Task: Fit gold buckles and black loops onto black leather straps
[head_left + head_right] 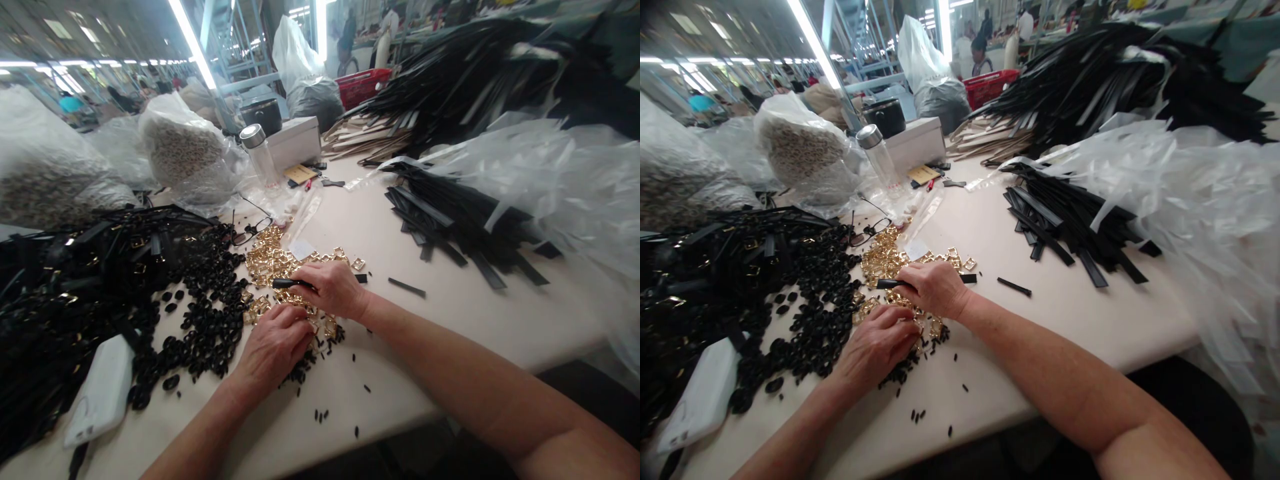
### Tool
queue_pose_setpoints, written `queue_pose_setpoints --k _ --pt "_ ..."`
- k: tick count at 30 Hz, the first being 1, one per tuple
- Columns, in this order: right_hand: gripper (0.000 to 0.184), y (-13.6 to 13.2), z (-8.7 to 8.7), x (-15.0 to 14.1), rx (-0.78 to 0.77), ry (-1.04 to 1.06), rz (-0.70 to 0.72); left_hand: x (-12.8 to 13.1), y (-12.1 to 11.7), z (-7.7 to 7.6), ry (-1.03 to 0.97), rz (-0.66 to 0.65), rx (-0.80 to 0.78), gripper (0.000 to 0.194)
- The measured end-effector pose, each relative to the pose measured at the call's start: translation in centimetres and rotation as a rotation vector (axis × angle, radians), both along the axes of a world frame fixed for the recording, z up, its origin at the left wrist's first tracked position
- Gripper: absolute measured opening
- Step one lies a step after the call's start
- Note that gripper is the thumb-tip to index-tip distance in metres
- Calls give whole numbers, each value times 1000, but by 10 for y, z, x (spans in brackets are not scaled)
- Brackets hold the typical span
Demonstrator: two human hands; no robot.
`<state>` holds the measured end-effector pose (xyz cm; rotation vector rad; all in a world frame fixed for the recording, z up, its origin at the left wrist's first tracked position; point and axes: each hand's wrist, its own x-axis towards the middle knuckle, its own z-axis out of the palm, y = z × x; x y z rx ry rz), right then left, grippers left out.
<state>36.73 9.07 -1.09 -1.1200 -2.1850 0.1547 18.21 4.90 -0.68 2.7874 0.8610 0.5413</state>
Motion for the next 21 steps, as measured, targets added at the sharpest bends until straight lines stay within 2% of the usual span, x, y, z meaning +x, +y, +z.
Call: queue_pose_setpoints --k 8,12,15,17,19,21 --pt "27 1 -2 0 -10 -9 22 0 -3 -1 -20 -30 -84 13" --pt "27 1 0 0 -13 -20 17 -5 -4 -7 -50 37 -123 11" --pt "28 0 0 0 -17 -25 8 -11 -1 -10 -154 139 -187 16" --pt "28 0 0 0 -11 -14 2 -16 2 -8 -302 237 -313 15" --pt "28 1 0 0 0 2 -3 -20 5 -5 -528 376 -529 9" --pt "28 1 -1 0 12 19 -6 -24 9 -1 -772 517 -757 14"
